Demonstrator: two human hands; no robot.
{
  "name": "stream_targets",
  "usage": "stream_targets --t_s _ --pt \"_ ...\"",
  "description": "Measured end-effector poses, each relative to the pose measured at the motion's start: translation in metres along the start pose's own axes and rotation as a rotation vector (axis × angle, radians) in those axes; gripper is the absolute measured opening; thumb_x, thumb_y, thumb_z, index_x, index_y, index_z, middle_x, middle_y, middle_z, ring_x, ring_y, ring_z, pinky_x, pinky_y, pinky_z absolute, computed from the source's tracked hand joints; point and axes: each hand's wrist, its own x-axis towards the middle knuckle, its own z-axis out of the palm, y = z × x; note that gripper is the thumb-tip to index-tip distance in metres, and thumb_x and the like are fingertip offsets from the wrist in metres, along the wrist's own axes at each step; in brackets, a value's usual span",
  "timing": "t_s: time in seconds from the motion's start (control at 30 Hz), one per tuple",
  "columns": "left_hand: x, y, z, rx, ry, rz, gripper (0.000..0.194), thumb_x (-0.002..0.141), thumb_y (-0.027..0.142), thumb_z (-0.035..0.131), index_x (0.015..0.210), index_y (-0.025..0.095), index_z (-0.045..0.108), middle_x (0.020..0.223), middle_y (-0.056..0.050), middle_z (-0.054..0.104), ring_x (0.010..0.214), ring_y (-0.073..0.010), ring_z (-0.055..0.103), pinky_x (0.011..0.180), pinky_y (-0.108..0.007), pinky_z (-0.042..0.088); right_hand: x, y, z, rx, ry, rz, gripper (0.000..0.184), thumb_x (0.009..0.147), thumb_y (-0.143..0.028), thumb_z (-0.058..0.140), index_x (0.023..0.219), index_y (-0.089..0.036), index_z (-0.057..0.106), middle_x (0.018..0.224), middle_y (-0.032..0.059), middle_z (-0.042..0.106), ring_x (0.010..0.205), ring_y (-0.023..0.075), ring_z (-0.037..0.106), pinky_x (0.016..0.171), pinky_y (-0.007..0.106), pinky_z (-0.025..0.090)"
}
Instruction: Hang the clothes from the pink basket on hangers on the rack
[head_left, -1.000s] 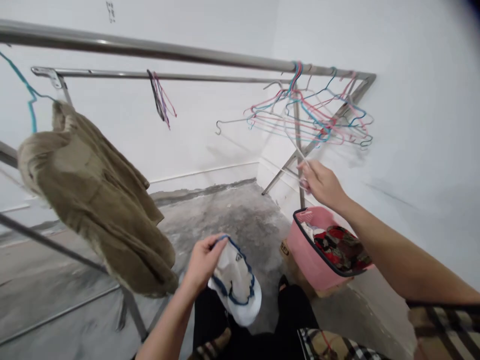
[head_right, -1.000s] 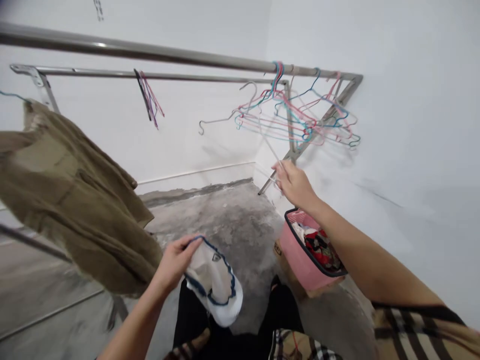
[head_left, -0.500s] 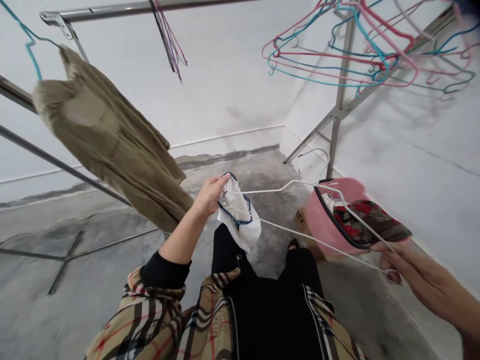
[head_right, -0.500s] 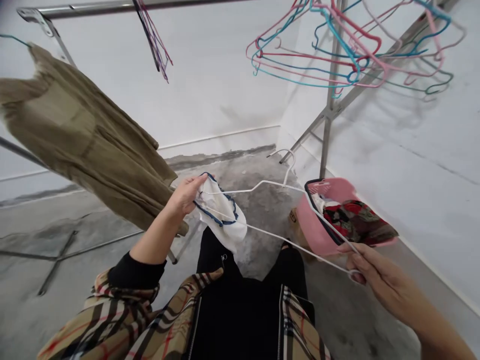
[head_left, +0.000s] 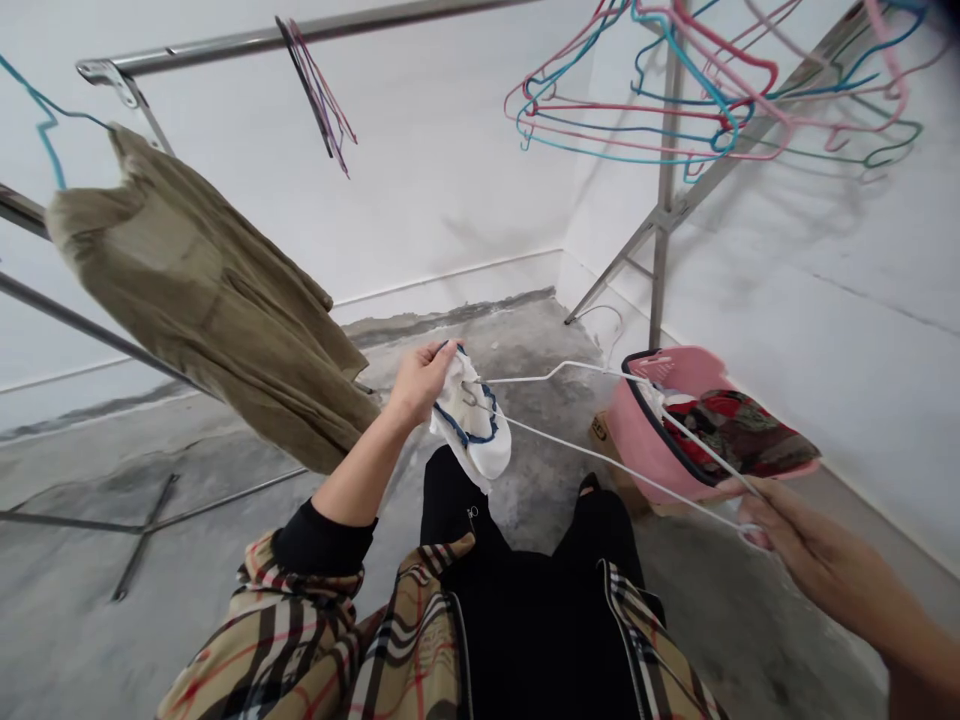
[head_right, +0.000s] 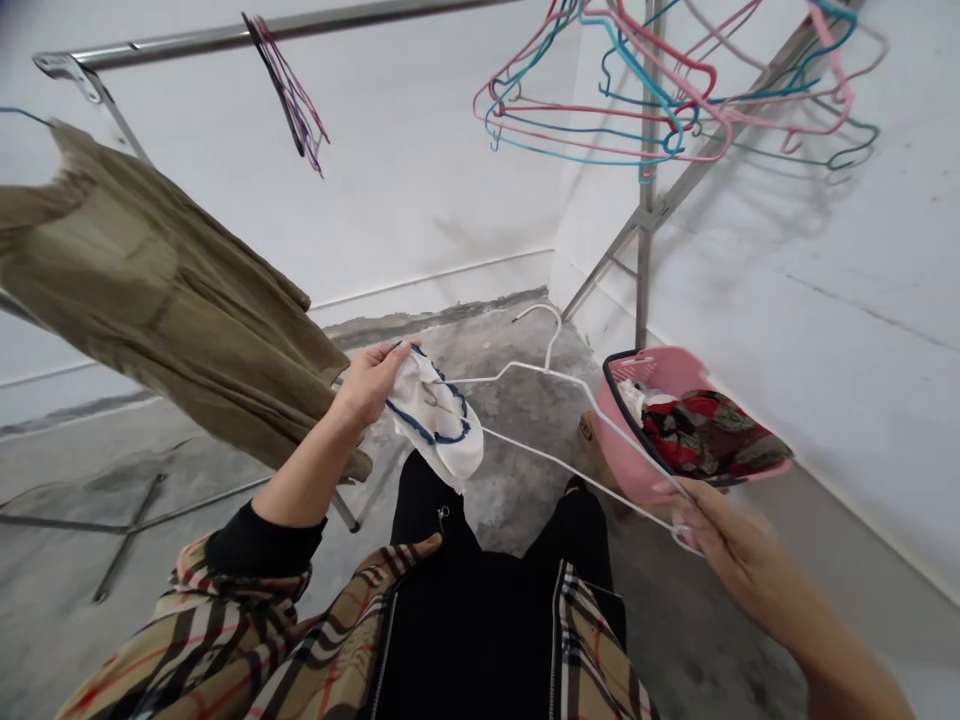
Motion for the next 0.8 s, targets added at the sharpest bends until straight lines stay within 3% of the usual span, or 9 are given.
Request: stream_targets --t_s 0.23,0.33,0.43,0.53,0.6,0.7,0.8 --pt "-0.018 0.003 0.017 0.374 -0.150 0.176 0.043 0.084 0.048 0.058 0.103 0.013 0.073 0.087 -0.006 0.074 0.076 -0.0175 0.064 0.070 -0.027 0.049 0.009 -0.019 0.034 -0.061 0.093 -0.107 0.028 0.094 -0.038 0.040 0.098 -0.021 0.062 0.062 0.0020 0.066 0.052 0.0139 0.065 0.052 0.020 0.052" --pt "-0.028 0.005 0.025 0.658 -0.200 0.397 0.037 0.091 0.039 0.049 0.108 0.016 0.072 0.100 -0.009 0.073 0.093 -0.0207 0.065 0.084 -0.031 0.048 0.012 -0.031 0.064 -0.075 0.159 -0.193 0.028 0.096 -0.032 0.037 0.101 -0.019 0.061 0.062 0.0009 0.067 0.052 0.0125 0.065 0.052 0.019 0.051" --pt "-0.033 0.012 0.028 0.981 -0.128 0.641 0.035 0.095 0.035 0.045 0.115 0.020 0.070 0.103 -0.010 0.070 0.089 -0.0201 0.064 0.079 -0.032 0.048 0.017 -0.037 0.086 -0.070 0.246 -0.272 0.026 0.097 -0.027 0.036 0.102 -0.017 0.060 0.066 0.0006 0.069 0.052 0.0111 0.065 0.053 0.018 0.052" --pt "-0.031 0.026 0.024 1.236 -0.010 0.909 0.032 0.094 0.037 0.049 0.115 0.027 0.070 0.111 -0.010 0.067 0.097 -0.0243 0.059 0.082 -0.037 0.046 0.021 -0.034 0.090 -0.069 0.337 -0.361 0.024 0.096 -0.025 0.038 0.100 -0.017 0.061 0.069 0.0014 0.070 0.051 0.0103 0.064 0.053 0.018 0.051" --pt "-0.026 0.036 0.019 1.303 -0.029 1.058 0.029 0.093 0.039 0.051 0.112 0.030 0.071 0.112 -0.010 0.066 0.103 -0.0264 0.056 0.087 -0.040 0.043 0.025 -0.030 0.085 -0.078 0.389 -0.395 0.024 0.096 -0.027 0.040 0.097 -0.018 0.062 0.073 0.0033 0.071 0.052 0.0111 0.065 0.054 0.019 0.051" --pt "-0.020 0.048 0.012 1.298 -0.188 1.096 0.032 0.095 0.039 0.048 0.117 0.029 0.069 0.091 -0.007 0.067 0.083 -0.0188 0.057 0.076 -0.032 0.043 0.034 -0.026 0.075 -0.028 0.407 -0.314 0.025 0.095 -0.034 0.043 0.093 -0.019 0.063 0.074 0.0046 0.070 0.057 0.0132 0.065 0.058 0.023 0.052" --pt "-0.023 0.054 0.012 1.218 -0.271 1.054 0.034 0.095 0.041 0.047 0.116 0.027 0.070 0.075 -0.003 0.062 0.068 -0.0136 0.054 0.063 -0.024 0.039 0.047 -0.020 0.076 0.273 0.427 -0.056 0.023 0.090 -0.042 0.051 0.094 -0.021 0.060 0.068 0.0008 0.063 0.055 0.0120 0.060 0.057 0.024 0.050"
